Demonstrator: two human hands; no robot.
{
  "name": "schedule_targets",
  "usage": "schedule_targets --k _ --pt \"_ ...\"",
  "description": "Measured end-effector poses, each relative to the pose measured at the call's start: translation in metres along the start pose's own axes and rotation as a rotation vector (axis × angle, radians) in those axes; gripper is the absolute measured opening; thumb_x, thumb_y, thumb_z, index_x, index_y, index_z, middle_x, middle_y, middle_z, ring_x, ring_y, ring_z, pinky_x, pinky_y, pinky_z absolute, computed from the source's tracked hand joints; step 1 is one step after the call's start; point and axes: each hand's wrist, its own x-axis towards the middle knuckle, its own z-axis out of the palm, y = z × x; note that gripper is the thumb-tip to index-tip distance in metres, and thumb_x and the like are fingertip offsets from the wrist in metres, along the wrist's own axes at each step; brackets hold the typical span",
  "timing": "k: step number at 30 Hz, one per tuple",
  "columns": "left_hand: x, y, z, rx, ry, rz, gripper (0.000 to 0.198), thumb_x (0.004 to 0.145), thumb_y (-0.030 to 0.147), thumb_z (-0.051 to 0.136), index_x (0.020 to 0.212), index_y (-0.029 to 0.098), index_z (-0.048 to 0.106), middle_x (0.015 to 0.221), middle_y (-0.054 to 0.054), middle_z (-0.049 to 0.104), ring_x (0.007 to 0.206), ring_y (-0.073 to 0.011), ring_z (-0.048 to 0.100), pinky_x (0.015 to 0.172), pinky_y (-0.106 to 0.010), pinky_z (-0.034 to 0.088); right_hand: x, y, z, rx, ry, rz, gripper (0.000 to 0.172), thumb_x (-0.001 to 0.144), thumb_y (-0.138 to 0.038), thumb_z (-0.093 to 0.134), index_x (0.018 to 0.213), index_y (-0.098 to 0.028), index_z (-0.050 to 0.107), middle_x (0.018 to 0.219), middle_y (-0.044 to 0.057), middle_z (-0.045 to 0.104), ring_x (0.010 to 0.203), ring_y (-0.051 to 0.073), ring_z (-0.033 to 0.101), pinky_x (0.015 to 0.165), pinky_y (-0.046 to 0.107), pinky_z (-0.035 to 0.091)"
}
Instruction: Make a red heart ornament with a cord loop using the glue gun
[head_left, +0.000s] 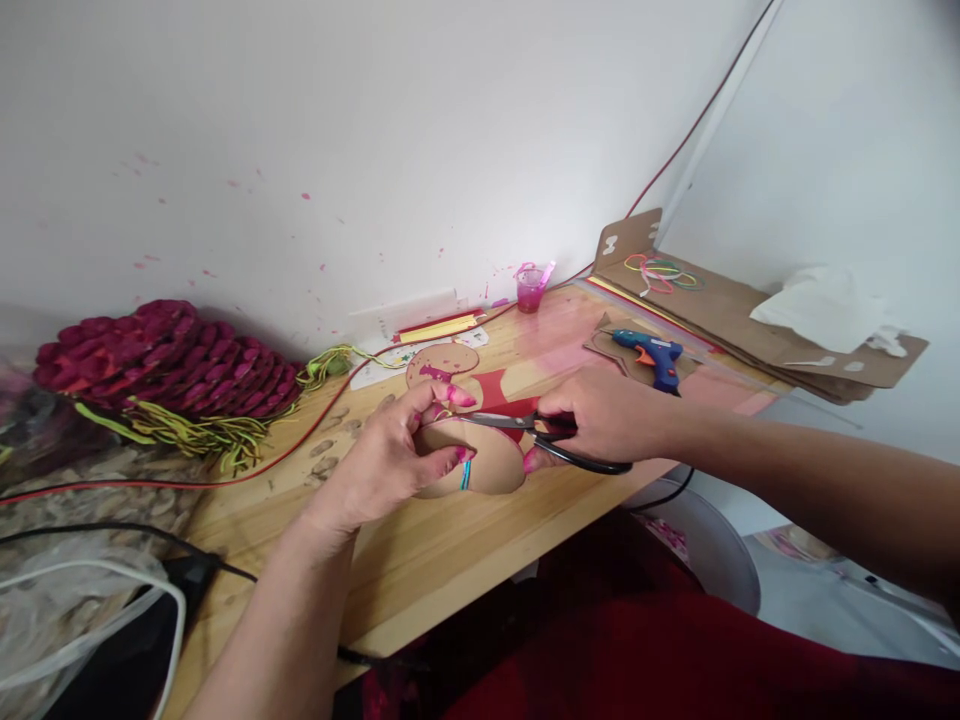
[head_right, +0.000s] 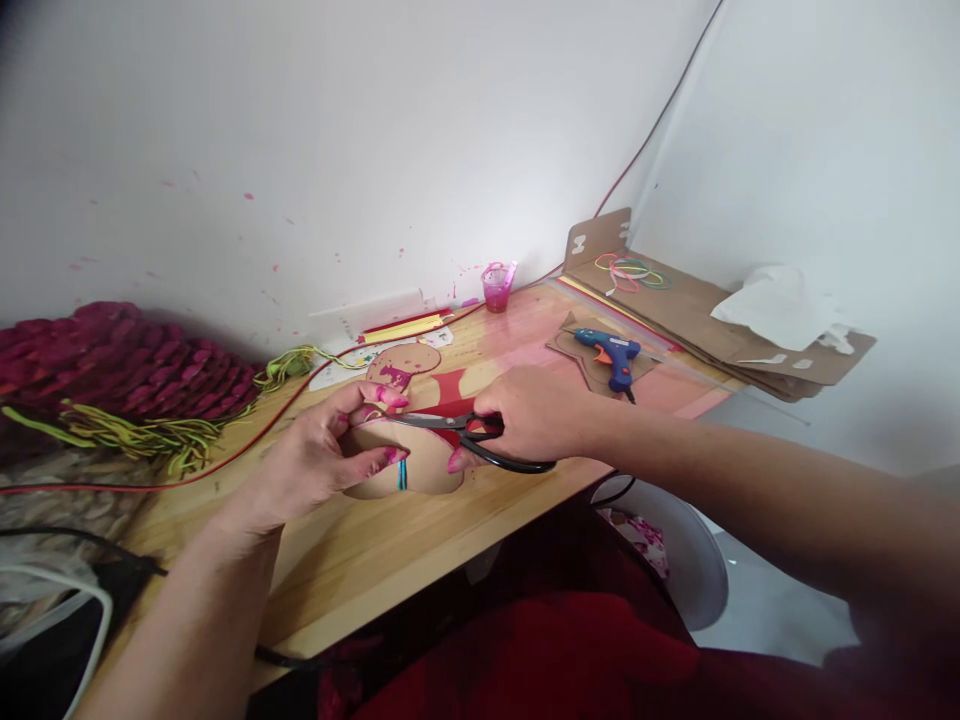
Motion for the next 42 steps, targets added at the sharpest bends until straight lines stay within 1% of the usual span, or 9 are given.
schedule_targets --k 9,22,25,27,31,33,38,40,42 --pt "0.0 -0.003 0.0 0.011 0.041 -0.066 0.036 0.079 0.018 0.074 0.105 0.022 0.05 0.082 0.002 0.059 0.061 -0.008 0.051 0.053 -0.018 0.038 0.0 0.001 -0.001 0.013 -0.002 0.0 0.043 0.086 -0.051 0.056 0.06 -0.017 0.051 0.058 0.0 0.053 0.056 0.011 0.041 0.058 0.03 0.02" --pt "0.002 -0.001 0.001 -0.127 0.047 -0.074 0.039 0.077 0.016 0.077 0.096 0.023 0.044 0.08 0.004 0.057 0.063 -0.0075 0.053 0.056 -0.018 0.042 -0.001 0.007 0.006 0.082 0.066 -0.018 0.048 0.084 -0.058 0.06 0.059 -0.018 0.052 0.056 -0.001 0.05 0.054 0.011 0.04 0.057 0.029 0.021" --pt "0.002 0.0 0.001 -0.127 0.056 -0.06 0.039 0.076 0.014 0.076 0.095 0.023 0.044 0.082 0.004 0.057 0.063 -0.0074 0.052 0.057 -0.018 0.042 -0.001 0.007 0.004 0.125 0.103 0.031 0.05 0.08 -0.061 0.062 0.058 -0.018 0.05 0.053 -0.003 0.045 0.052 0.011 0.037 0.055 0.028 0.022" --pt "0.002 0.0 0.0 -0.124 0.072 -0.032 0.039 0.076 0.013 0.075 0.094 0.023 0.043 0.082 0.005 0.055 0.062 -0.0068 0.051 0.056 -0.017 0.042 0.0 0.007 0.001 0.265 0.07 0.1 0.053 0.079 -0.067 0.06 0.058 -0.018 0.052 0.052 -0.002 0.045 0.05 0.011 0.039 0.052 0.028 0.024" --pt "0.003 0.0 -0.005 -0.013 0.134 0.022 0.036 0.075 0.015 0.075 0.097 0.023 0.048 0.089 0.002 0.058 0.072 -0.0099 0.056 0.063 -0.02 0.046 -0.003 0.008 -0.004 0.861 -0.026 0.226 0.064 0.085 -0.076 0.039 0.066 -0.018 0.058 0.05 0.0 0.047 0.043 0.013 0.044 0.045 0.028 0.031" --pt "0.003 -0.001 -0.007 0.056 0.151 0.027 0.034 0.076 0.018 0.075 0.1 0.022 0.051 0.091 0.0 0.06 0.076 -0.0122 0.059 0.066 -0.022 0.048 -0.007 0.011 -0.005 0.958 0.012 0.264 0.063 0.082 -0.077 0.045 0.066 -0.017 0.059 0.05 -0.001 0.047 0.042 0.013 0.044 0.043 0.028 0.032" --pt "0.002 0.001 -0.013 0.138 0.171 0.035 0.03 0.075 0.022 0.077 0.096 0.022 0.056 0.085 0.001 0.06 0.071 -0.0115 0.057 0.062 -0.021 0.046 -0.024 0.025 0.003 0.712 0.157 0.311 0.05 0.075 -0.068 0.065 0.068 -0.018 0.059 0.054 -0.002 0.052 0.048 0.012 0.05 0.048 0.026 0.035" --pt "0.0 0.006 -0.016 0.131 0.186 0.015 0.03 0.073 0.023 0.078 0.094 0.022 0.056 0.081 0.002 0.059 0.067 -0.0109 0.056 0.059 -0.021 0.045 -0.032 0.03 0.008 0.607 0.1 0.334 0.049 0.071 -0.066 0.071 0.064 -0.018 0.058 0.054 -0.002 0.052 0.049 0.012 0.048 0.047 0.026 0.032" --pt "-0.004 0.011 -0.019 0.145 0.198 -0.028 0.032 0.073 0.028 0.079 0.096 0.023 0.056 0.08 0.002 0.061 0.065 -0.0116 0.056 0.057 -0.021 0.044 -0.04 0.035 0.014 0.64 -0.023 0.331 0.049 0.072 -0.066 0.069 0.069 -0.018 0.063 0.057 -0.002 0.053 0.05 0.012 0.049 0.047 0.025 0.032"
